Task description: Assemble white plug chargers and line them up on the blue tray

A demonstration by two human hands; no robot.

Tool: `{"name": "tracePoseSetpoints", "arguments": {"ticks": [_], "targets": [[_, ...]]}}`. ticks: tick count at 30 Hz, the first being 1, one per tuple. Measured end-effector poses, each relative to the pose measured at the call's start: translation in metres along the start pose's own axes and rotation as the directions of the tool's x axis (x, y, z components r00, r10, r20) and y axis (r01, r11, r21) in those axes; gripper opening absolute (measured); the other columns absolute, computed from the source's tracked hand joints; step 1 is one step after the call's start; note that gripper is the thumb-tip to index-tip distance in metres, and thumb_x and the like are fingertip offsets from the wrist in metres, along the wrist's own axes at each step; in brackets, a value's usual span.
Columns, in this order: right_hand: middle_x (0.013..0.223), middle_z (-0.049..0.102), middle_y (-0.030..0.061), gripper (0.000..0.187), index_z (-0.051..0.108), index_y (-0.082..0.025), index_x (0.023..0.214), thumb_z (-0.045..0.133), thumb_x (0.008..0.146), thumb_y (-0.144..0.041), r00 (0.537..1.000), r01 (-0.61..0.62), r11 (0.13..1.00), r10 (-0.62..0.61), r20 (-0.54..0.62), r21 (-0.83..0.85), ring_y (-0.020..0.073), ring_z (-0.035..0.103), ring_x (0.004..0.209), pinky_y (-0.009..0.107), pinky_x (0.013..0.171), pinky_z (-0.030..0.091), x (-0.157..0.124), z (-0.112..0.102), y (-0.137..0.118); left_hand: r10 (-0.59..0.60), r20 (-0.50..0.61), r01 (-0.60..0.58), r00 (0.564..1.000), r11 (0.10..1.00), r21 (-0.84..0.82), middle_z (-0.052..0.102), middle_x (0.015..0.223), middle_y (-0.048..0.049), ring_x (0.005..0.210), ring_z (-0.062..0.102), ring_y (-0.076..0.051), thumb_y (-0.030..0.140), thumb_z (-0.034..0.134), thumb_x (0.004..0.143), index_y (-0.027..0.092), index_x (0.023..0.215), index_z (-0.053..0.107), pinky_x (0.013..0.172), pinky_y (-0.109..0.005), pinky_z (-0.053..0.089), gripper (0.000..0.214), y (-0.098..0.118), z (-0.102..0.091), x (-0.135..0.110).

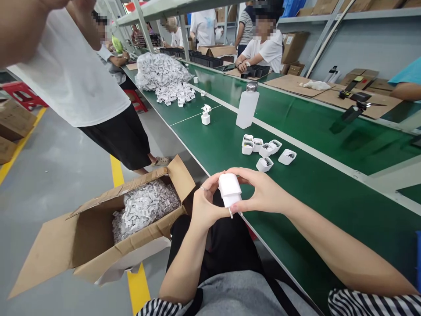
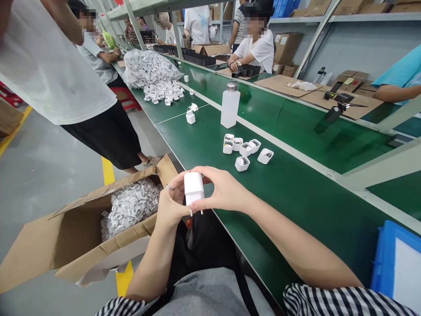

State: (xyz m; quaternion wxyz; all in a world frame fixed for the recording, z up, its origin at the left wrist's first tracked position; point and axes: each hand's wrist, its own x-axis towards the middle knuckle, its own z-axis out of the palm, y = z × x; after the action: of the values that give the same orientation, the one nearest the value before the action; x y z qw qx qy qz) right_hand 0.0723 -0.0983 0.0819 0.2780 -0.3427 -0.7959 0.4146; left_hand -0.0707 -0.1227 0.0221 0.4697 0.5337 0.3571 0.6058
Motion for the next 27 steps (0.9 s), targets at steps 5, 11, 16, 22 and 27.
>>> {"name": "tracePoseSetpoints", "arguments": {"ticks": [5, 11, 16, 22, 27], "targets": [[0.097, 0.054, 0.0013, 0.050, 0.047, -0.020, 0.098, 0.067, 0.054, -0.030, 1.000, -0.009, 1.000, 0.009, 0.000, 0.018, 0.0161, 0.054, 0.087, 0.029, 0.077, 0.044, 0.002, 0.001, 0.002, 0.017, 0.017, -0.016, 1.000, 0.999, -0.041, 0.057, 0.103, -0.0079, 0.098, 0.051, -0.025, 0.021, 0.074, 0.040, 0.017, 0.101, 0.050, 0.084, -0.035, 0.042, 0.066, -0.006, -0.002, 0.003], [0.090, 0.056, 0.0016, 0.044, 0.047, -0.019, 0.094, 0.065, 0.055, -0.027, 0.977, -0.208, 0.970, 0.200, 0.072, 0.122, 0.0162, 0.055, 0.080, 0.030, 0.070, 0.046, 0.006, -0.002, 0.003, -0.057, 0.004, 0.057, 0.998, 0.998, 0.003, 0.058, 0.091, -0.0062, 0.087, 0.054, -0.021, 0.025, 0.072, 0.043, 0.015, 0.093, 0.049, 0.075, -0.032, 0.045, 0.055, -0.006, 0.003, 0.005], [0.080, 0.057, 0.0014, 0.029, 0.048, -0.017, 0.090, 0.056, 0.065, -0.031, 0.892, -0.449, 0.825, 0.392, 0.224, 0.344, 0.0119, 0.056, 0.071, 0.024, 0.062, 0.045, 0.010, -0.010, 0.011, -0.205, -0.012, 0.205, 0.979, 0.976, 0.073, 0.052, 0.088, -0.0028, 0.078, 0.053, -0.015, 0.031, 0.069, 0.050, 0.020, 0.095, 0.045, 0.062, -0.025, 0.045, 0.052, -0.010, 0.013, 0.006], [0.064, 0.057, -0.0008, 0.021, 0.042, -0.018, 0.088, 0.042, 0.076, -0.036, 0.814, -0.581, 0.683, 0.477, 0.332, 0.443, 0.0087, 0.054, 0.051, 0.020, 0.048, 0.042, 0.012, -0.010, 0.013, -0.133, 0.083, 0.116, 0.988, 0.976, 0.182, 0.044, 0.098, -0.0028, 0.088, 0.048, -0.017, 0.030, 0.066, 0.056, 0.025, 0.101, 0.048, 0.066, -0.024, 0.044, 0.048, -0.010, 0.014, 0.004], [0.045, 0.050, -0.0032, 0.032, 0.045, -0.016, 0.070, 0.031, 0.079, -0.044, 0.814, -0.571, 0.753, 0.464, 0.351, 0.328, 0.0065, 0.046, 0.035, 0.017, 0.036, 0.030, 0.013, -0.010, 0.014, -0.108, 0.048, 0.097, 0.993, 0.976, 0.194, 0.047, 0.082, -0.0006, 0.079, 0.050, -0.015, 0.028, 0.067, 0.055, 0.021, 0.091, 0.054, 0.063, -0.023, 0.042, 0.039, -0.007, 0.017, 0.001]]}}
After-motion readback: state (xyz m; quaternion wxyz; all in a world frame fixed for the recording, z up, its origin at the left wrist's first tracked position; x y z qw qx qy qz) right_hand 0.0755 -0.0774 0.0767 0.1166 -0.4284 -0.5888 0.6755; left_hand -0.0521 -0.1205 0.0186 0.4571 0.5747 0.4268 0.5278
